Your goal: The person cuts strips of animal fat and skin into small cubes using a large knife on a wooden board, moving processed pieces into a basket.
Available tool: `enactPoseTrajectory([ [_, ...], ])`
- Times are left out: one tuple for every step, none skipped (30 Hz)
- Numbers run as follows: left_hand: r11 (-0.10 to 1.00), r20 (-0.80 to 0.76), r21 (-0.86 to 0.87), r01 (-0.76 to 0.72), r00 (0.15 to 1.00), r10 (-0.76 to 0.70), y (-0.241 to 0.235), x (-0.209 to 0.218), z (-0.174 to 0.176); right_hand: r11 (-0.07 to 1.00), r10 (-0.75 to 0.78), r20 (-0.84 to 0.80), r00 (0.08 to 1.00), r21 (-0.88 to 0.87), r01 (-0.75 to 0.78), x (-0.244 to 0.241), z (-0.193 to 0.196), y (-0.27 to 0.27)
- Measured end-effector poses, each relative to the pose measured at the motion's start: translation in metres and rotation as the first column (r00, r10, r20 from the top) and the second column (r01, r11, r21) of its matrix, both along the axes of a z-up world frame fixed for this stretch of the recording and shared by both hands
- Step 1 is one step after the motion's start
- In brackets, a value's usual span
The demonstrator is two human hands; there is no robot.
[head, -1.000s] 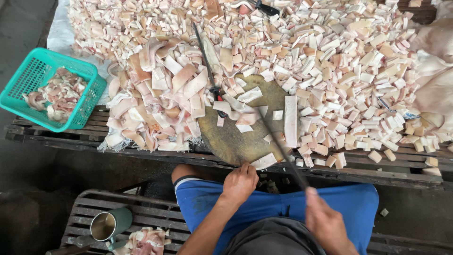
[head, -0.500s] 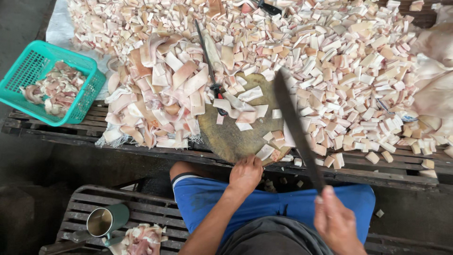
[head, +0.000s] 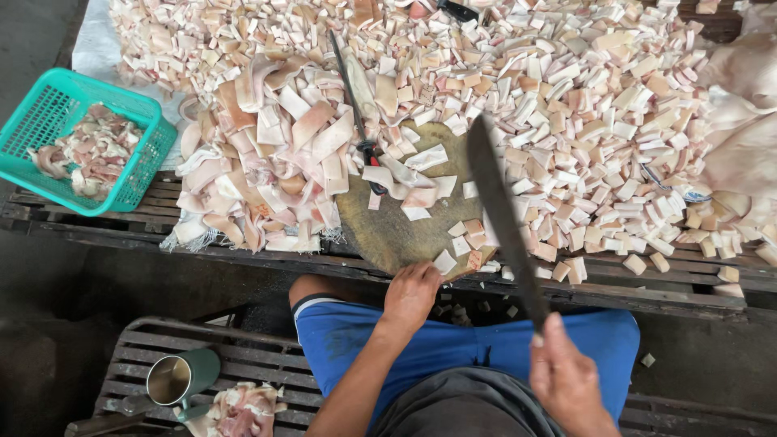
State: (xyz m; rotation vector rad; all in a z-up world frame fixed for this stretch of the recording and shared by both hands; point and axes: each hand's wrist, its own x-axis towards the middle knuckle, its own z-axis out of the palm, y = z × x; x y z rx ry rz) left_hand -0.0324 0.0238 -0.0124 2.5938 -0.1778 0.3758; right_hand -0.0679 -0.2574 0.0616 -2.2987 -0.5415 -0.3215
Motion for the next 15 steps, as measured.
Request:
enactPoseTrajectory([
  [1.0, 0.003, 0.014, 0.002, 1.0, -0.002, 0.0, 0.001, 0.003, 0.996, 0.066, -0.036, 0.997, -0.058, -0.068, -0.001, -0.004, 0.005],
  [1.0, 0.004, 0.026, 0.004, 1.0, -0.005, 0.0, 0.0, 0.006, 0.984, 0.13, -0.077, 0.988, -0.114, -0.139, 0.0, -0.008, 0.008],
  [0.999, 0.006, 0.038, 0.006, 1.0, -0.007, 0.0, -0.001, 0.009, 0.963, 0.125, -0.17, 0.978, -0.215, -0.16, 0.002, -0.012, 0.009],
  [0.999, -0.038, 0.054, 0.01, 0.999, -0.008, 0.002, -0.003, 0.014, 0.933, 0.102, -0.263, 0.959, -0.308, -0.184, 0.002, -0.015, 0.011],
  [0.997, -0.081, 0.07, 0.013, 0.997, -0.008, 0.003, -0.006, 0.02, 0.893, 0.068, -0.351, 0.934, -0.396, -0.214, 0.002, -0.017, 0.01],
  [0.996, -0.114, 0.088, 0.015, 0.994, -0.005, 0.004, -0.001, 0.027, 0.938, 0.067, -0.348, 0.935, -0.296, -0.178, 0.009, -0.018, 0.009],
  [1.0, -0.124, 0.017, 0.005, 0.992, -0.003, 0.007, 0.005, 0.034, 0.971, 0.066, -0.346, 0.936, -0.192, -0.14, 0.017, -0.017, 0.004],
  [0.998, -0.152, -0.06, -0.004, 0.988, -0.005, 0.009, 0.006, 0.04, 0.991, 0.062, -0.36, 0.931, -0.09, -0.1, 0.016, -0.014, -0.003],
  [0.991, -0.181, -0.136, -0.016, 0.983, -0.009, 0.009, 0.007, 0.046, 0.999, 0.021, -0.361, 0.932, -0.031, -0.034, 0.013, -0.011, -0.008],
  [0.982, -0.173, -0.176, -0.064, 0.984, 0.033, 0.006, 0.019, 0.052, 0.999, -0.021, -0.346, 0.938, 0.031, 0.033, 0.017, -0.006, -0.013],
  [0.97, -0.167, -0.216, -0.111, 0.983, 0.075, 0.0, 0.032, 0.058, 0.991, -0.062, -0.333, 0.941, 0.094, 0.099, 0.022, -0.002, -0.018],
  [0.953, -0.171, -0.259, -0.16, 0.978, 0.117, -0.01, 0.043, 0.062, 0.974, -0.125, -0.391, 0.912, 0.125, 0.188, 0.025, 0.003, -0.022],
  [0.961, -0.146, -0.243, -0.134, 0.984, 0.1, -0.022, 0.057, 0.064, 0.949, -0.183, -0.45, 0.874, 0.151, 0.277, 0.027, 0.008, -0.027],
  [0.968, -0.116, -0.224, -0.114, 0.989, 0.089, -0.037, 0.075, 0.065, 0.918, -0.227, -0.505, 0.833, 0.175, 0.357, 0.032, 0.012, -0.031],
  [0.988, -0.253, -0.077, -0.132, 0.961, 0.109, -0.055, 0.097, 0.066, 0.897, -0.225, -0.519, 0.825, 0.221, 0.384, 0.035, 0.015, -0.035],
])
